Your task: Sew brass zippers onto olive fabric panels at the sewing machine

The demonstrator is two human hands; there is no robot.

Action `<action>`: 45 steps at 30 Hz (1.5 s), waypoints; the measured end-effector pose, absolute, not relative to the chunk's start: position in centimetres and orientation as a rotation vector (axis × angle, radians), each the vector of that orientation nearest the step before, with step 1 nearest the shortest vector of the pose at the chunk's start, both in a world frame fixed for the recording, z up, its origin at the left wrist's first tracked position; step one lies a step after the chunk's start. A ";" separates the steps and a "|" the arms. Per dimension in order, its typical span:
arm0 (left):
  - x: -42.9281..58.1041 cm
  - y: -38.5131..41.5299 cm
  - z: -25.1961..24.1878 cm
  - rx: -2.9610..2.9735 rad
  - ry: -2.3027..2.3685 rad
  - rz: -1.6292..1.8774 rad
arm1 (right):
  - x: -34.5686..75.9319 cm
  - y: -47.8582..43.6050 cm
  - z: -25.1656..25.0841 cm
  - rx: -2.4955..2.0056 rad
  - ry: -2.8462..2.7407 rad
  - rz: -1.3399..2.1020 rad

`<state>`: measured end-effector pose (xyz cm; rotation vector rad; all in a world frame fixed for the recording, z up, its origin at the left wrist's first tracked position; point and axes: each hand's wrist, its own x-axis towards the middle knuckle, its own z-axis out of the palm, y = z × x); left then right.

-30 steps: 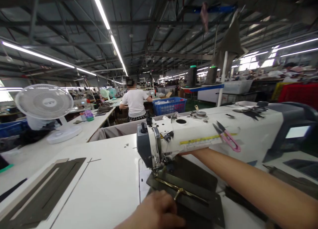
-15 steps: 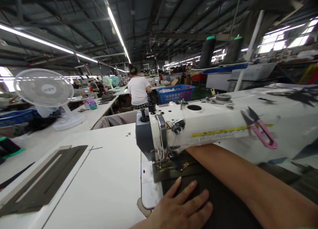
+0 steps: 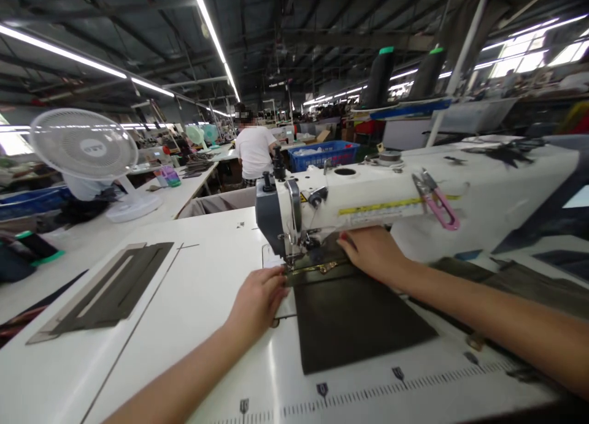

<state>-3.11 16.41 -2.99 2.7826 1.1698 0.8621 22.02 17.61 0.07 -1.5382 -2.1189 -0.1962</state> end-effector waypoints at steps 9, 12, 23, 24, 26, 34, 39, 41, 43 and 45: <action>-2.2 17.9 -1.8 2.815 1.371 0.572 | 15.7 13.0 -1.6 -1.499 -2.443 -0.053; -2.2 17.7 -2.0 2.811 1.382 0.611 | 15.1 14.4 -2.1 -1.550 -2.426 -0.001; -2.1 17.1 -3.1 3.060 1.128 0.624 | 15.6 14.1 -3.5 -1.228 -2.322 -0.289; -2.1 17.1 -3.0 3.064 1.130 0.621 | 15.6 14.3 -3.6 -1.235 -2.301 -0.302; -2.0 17.0 -3.0 3.072 1.132 0.639 | 15.7 14.5 -3.8 -1.251 -2.299 -0.267; -1.4 16.9 -2.7 3.128 1.186 0.516 | 15.8 14.9 -4.5 -1.245 -2.338 -0.228; -1.2 17.1 -2.4 3.171 1.175 0.439 | 15.8 15.2 -4.3 -1.234 -2.364 -0.231; -1.3 17.3 -2.5 3.174 1.174 0.479 | 15.8 15.3 -4.3 -1.228 -2.363 -0.218; -1.3 17.4 -2.7 3.167 1.174 0.522 | 15.8 15.5 -4.3 -1.230 -2.357 -0.204; -1.3 17.5 -2.8 3.156 1.172 0.550 | 15.8 15.6 -4.4 -1.234 -2.354 -0.200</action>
